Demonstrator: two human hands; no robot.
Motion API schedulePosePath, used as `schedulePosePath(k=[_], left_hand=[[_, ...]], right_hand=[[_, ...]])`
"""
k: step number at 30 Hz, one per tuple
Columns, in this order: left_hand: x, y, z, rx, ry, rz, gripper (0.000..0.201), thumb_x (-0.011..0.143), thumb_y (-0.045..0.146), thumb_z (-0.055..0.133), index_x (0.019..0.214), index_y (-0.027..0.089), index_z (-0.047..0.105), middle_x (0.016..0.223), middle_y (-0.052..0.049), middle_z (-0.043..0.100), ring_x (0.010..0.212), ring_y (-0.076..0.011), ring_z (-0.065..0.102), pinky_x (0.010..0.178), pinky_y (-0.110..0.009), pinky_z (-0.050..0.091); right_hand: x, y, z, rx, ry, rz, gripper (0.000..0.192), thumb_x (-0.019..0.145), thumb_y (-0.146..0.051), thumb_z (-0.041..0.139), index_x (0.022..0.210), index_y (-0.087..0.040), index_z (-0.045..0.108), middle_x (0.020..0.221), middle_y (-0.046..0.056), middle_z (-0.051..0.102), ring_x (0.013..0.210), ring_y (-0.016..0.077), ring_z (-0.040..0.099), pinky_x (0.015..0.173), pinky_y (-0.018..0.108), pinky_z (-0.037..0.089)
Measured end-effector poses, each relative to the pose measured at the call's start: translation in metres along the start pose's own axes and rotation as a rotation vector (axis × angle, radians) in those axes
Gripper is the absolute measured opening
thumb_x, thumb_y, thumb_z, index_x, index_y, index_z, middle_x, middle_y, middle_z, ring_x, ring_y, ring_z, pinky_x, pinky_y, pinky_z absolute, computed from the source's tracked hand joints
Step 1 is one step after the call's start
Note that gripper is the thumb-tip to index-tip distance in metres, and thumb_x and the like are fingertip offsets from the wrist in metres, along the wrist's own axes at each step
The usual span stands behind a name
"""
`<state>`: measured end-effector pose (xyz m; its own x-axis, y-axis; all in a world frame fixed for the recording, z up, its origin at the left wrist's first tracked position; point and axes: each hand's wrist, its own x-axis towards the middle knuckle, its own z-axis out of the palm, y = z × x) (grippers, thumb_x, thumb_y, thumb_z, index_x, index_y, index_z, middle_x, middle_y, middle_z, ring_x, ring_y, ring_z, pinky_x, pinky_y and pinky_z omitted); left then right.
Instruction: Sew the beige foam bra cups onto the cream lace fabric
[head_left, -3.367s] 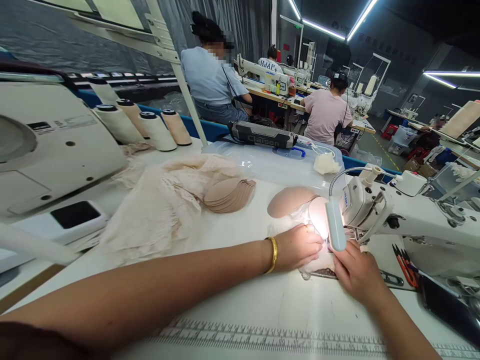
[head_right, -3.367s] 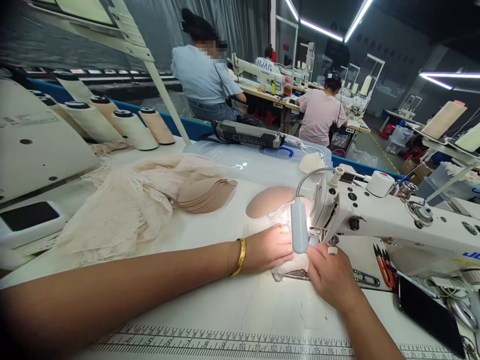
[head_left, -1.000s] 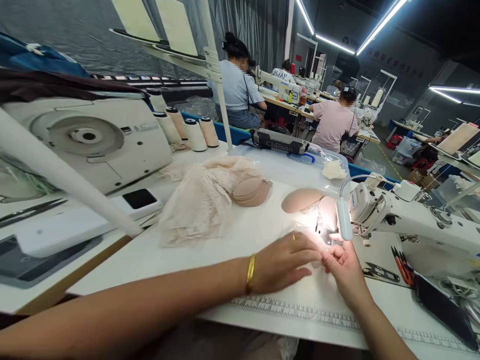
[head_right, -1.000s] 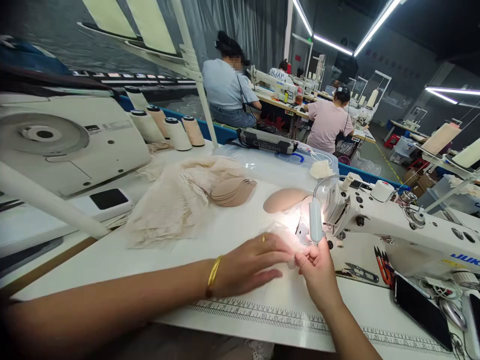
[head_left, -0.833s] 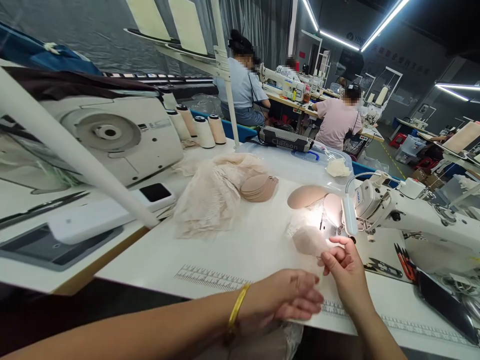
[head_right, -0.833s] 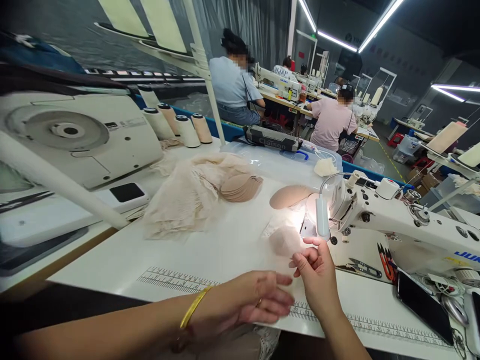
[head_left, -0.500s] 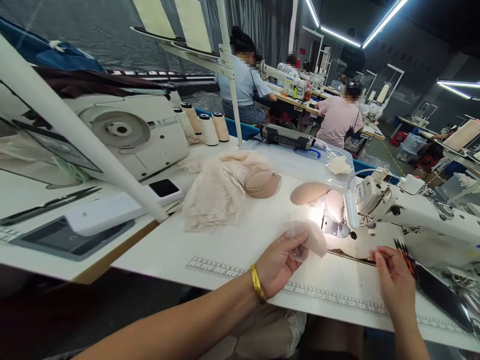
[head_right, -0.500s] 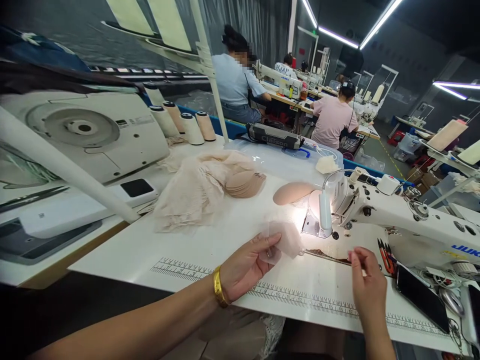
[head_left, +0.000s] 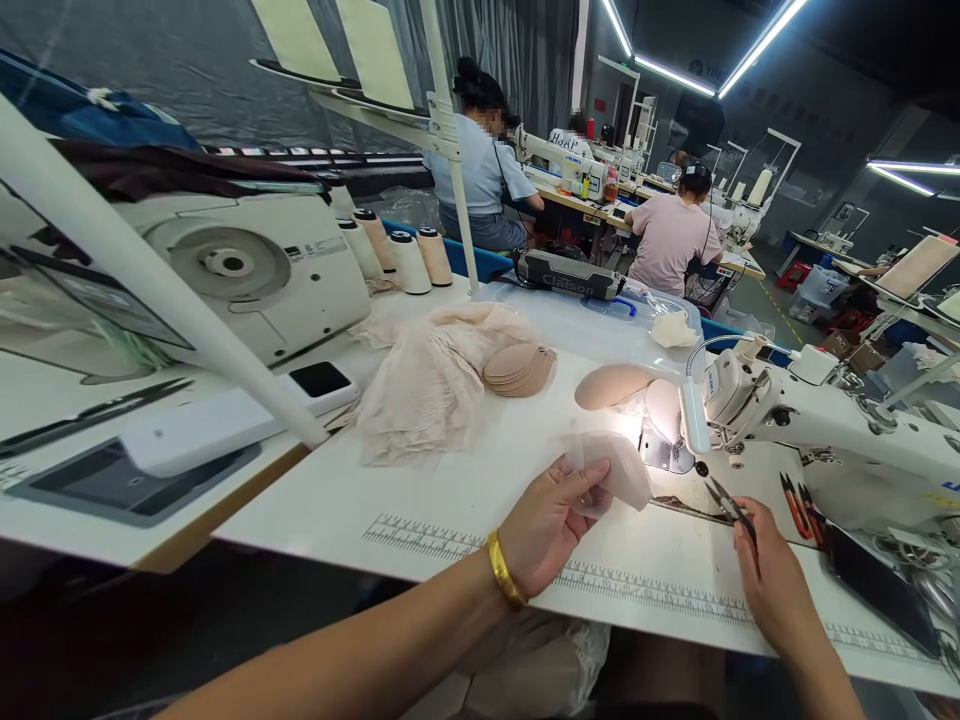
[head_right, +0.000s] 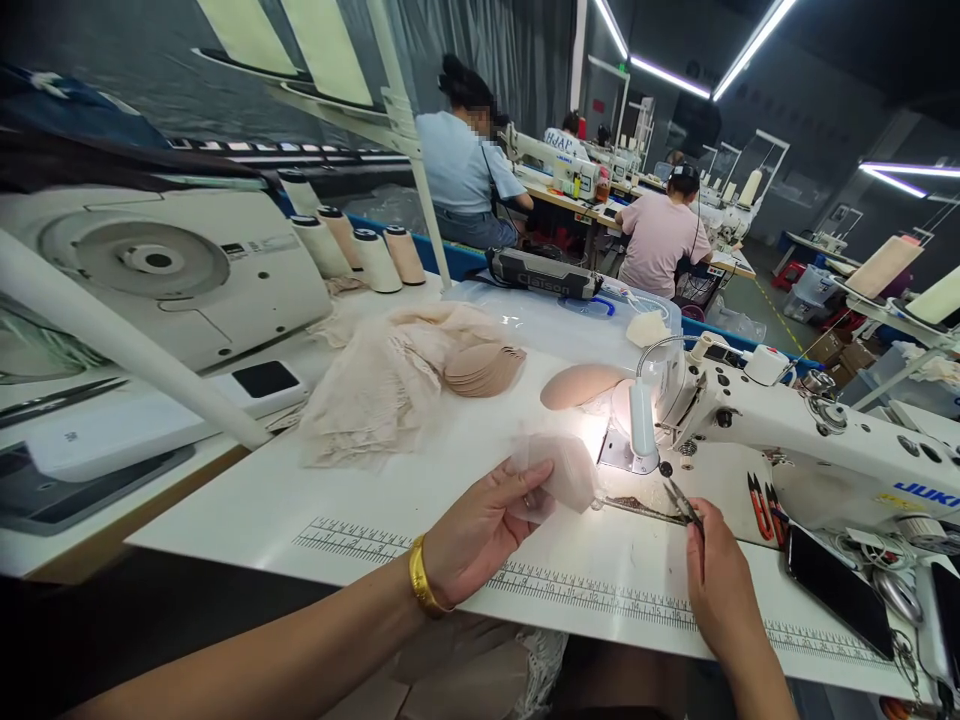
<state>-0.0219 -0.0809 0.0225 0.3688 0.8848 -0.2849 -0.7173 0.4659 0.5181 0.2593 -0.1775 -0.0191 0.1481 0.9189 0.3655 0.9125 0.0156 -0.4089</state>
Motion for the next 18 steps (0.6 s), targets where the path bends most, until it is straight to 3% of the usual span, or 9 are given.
schedulePosePath(k=[1,3,7,10,14,18], left_hand=[[-0.001,0.0,0.001,0.014,0.015,0.018,0.031,0.068,0.016,0.091,0.094,0.018,0.074,0.088,0.0,0.075,0.069,-0.0097,0.064,0.065,-0.019,0.055],[-0.003,0.0,0.004,0.04,0.04,0.058,0.038,0.064,0.02,0.094,0.097,0.02,0.075,0.094,-0.001,0.075,0.075,-0.0113,0.065,0.068,-0.02,0.055],[-0.005,0.001,0.007,0.071,0.054,0.103,0.046,0.06,0.027,0.097,0.099,0.021,0.075,0.103,-0.002,0.075,0.083,-0.0135,0.066,0.073,-0.022,0.056],[-0.006,-0.001,0.008,0.092,0.054,0.107,0.045,0.06,0.029,0.097,0.099,0.021,0.076,0.107,-0.004,0.075,0.091,-0.0159,0.067,0.077,-0.023,0.056],[-0.006,-0.004,0.007,0.117,0.037,0.124,0.042,0.062,0.03,0.096,0.098,0.021,0.075,0.105,-0.004,0.075,0.096,-0.0184,0.067,0.079,-0.024,0.056],[-0.005,-0.002,0.005,0.107,0.027,0.147,0.042,0.063,0.032,0.095,0.098,0.022,0.075,0.105,-0.003,0.075,0.099,-0.0198,0.067,0.084,-0.027,0.056]], right_hand=[[-0.002,-0.016,-0.002,0.077,-0.036,-0.022,0.036,0.105,-0.042,0.037,0.129,-0.023,0.056,0.12,0.01,0.07,0.105,0.024,0.069,0.086,0.037,0.057],[-0.005,-0.044,-0.006,0.189,-0.058,-0.081,0.029,0.102,-0.042,0.05,0.123,-0.026,0.062,0.114,0.006,0.074,0.096,0.0203,0.071,0.081,0.029,0.057],[-0.004,-0.076,-0.009,0.206,0.064,-0.193,0.02,0.097,-0.039,0.064,0.111,-0.026,0.069,0.094,0.001,0.077,0.075,0.0165,0.072,0.066,0.023,0.055],[0.002,-0.089,-0.005,0.138,0.154,-0.248,0.019,0.098,-0.036,0.062,0.11,-0.024,0.07,0.091,0.002,0.077,0.069,0.0163,0.071,0.065,0.025,0.054],[0.005,-0.102,-0.001,0.087,0.166,-0.257,0.023,0.102,-0.036,0.055,0.101,-0.021,0.073,0.084,0.004,0.076,0.066,0.0161,0.07,0.062,0.025,0.051],[0.0,-0.086,0.0,0.024,0.165,-0.224,0.033,0.104,-0.039,0.049,0.093,-0.021,0.074,0.081,0.005,0.075,0.066,0.0162,0.069,0.06,0.024,0.049]])
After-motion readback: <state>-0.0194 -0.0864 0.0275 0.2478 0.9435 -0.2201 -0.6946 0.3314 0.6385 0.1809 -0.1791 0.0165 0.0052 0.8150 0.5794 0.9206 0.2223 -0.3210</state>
